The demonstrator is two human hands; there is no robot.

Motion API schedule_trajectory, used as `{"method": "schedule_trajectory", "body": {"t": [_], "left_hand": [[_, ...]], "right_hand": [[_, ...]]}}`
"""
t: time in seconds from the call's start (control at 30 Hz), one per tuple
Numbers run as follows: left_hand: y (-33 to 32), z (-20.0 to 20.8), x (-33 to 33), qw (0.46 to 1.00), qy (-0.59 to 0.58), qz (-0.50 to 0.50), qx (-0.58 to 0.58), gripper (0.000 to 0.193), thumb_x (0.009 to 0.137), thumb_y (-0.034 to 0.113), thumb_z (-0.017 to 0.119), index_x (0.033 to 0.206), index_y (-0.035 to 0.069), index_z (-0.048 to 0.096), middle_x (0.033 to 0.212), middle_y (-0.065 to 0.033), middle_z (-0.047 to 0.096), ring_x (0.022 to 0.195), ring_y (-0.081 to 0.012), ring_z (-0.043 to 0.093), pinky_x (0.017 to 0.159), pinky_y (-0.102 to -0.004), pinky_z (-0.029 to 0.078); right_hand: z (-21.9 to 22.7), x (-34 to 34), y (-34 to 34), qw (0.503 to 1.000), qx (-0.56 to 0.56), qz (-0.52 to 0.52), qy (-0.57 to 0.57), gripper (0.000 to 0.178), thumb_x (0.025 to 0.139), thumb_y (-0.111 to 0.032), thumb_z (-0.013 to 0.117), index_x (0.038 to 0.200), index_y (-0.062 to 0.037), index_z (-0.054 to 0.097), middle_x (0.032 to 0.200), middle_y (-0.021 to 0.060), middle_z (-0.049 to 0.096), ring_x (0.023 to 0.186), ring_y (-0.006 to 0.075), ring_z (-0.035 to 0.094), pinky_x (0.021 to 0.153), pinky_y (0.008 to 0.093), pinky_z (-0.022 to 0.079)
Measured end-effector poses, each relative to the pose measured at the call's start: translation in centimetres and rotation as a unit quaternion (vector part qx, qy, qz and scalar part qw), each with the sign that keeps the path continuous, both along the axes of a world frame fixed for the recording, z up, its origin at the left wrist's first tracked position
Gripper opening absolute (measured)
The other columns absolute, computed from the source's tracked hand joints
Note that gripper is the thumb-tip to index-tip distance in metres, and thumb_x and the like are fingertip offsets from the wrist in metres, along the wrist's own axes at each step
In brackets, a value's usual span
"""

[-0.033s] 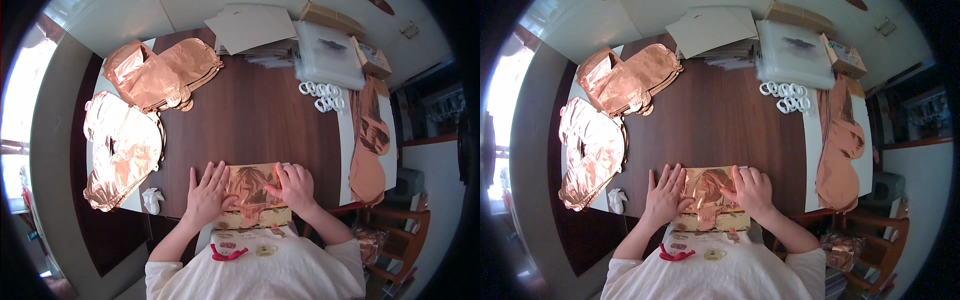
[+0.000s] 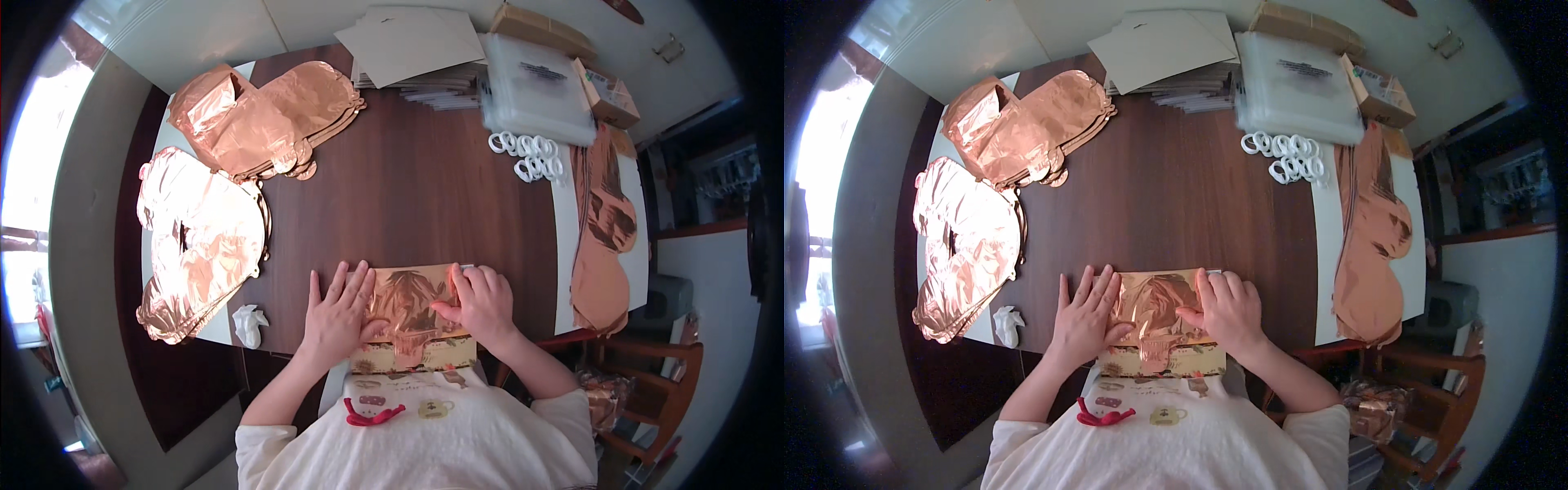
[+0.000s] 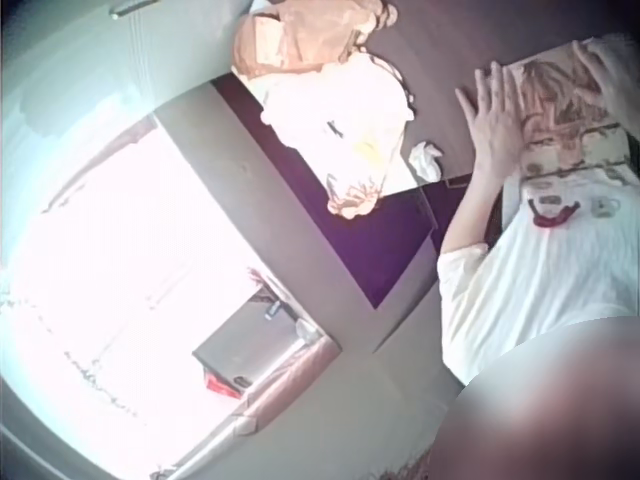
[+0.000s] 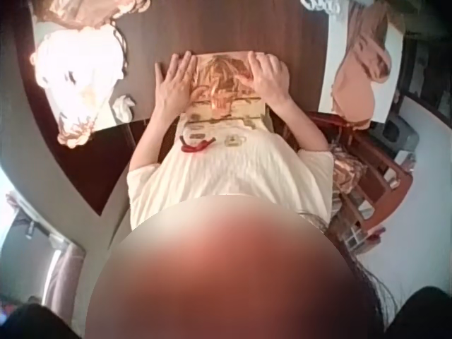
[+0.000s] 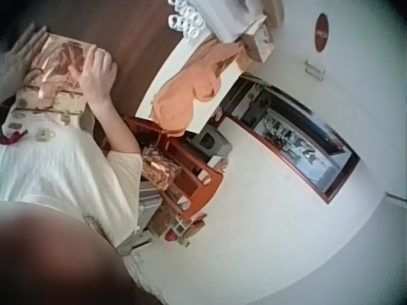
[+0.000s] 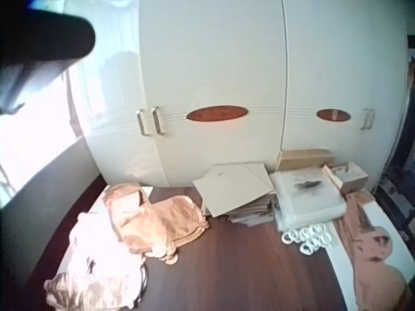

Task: Folding and inserting foil balloons into plastic packaging with cardboard backings.

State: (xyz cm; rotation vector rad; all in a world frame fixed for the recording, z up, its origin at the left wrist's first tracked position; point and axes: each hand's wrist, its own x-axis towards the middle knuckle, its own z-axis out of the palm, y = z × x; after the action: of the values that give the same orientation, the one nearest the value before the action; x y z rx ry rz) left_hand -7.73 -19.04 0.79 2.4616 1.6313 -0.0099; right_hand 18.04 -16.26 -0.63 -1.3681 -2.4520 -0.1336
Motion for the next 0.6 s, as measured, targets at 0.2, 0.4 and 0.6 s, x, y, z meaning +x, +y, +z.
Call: {"method": "schedule_trajectory", "body": {"t": [0.2,0.4,0.6], "left_hand": [[0.4,0.1,-0.6,1.000,0.013,-0.006,0.024,0.087,0.079,0.065,0.052,0.141,0.007,0.037,0.147,-0.0080,0.036,0.136,-0.0283,0.032,0.108,-0.0598,0.019],[0.1,-0.4,-1.0,1.000,0.001,-0.013,0.018,0.089,0.080,0.064,0.051,0.143,0.004,0.032,0.149,-0.0113,0.031,0.138,-0.0308,0.026,0.109,-0.0598,0.017],[0.0,-0.7,-0.7,0.999,-0.021,-0.014,0.044,0.083,0.084,0.061,0.048,0.140,0.001,0.036,0.150,-0.0136,0.028,0.141,-0.0312,0.021,0.109,-0.0597,0.014]], "right_hand": [[0.4,0.2,0.0,1.000,-0.015,0.011,-0.015,0.068,0.074,-0.060,0.062,0.109,-0.0021,0.060,0.095,0.0071,0.055,0.087,0.0231,0.054,0.066,0.0340,0.048],[1.6,-0.2,0.1,0.999,-0.030,0.016,0.006,0.069,0.072,-0.052,0.068,0.118,-0.0030,0.057,0.115,0.0090,0.056,0.105,0.0263,0.053,0.087,0.0387,0.045],[2.3,-1.1,1.0,0.971,-0.114,0.212,-0.006,0.057,0.071,-0.027,0.073,0.121,-0.0051,0.057,0.127,0.0082,0.055,0.118,0.0223,0.051,0.101,0.0380,0.040]]}}
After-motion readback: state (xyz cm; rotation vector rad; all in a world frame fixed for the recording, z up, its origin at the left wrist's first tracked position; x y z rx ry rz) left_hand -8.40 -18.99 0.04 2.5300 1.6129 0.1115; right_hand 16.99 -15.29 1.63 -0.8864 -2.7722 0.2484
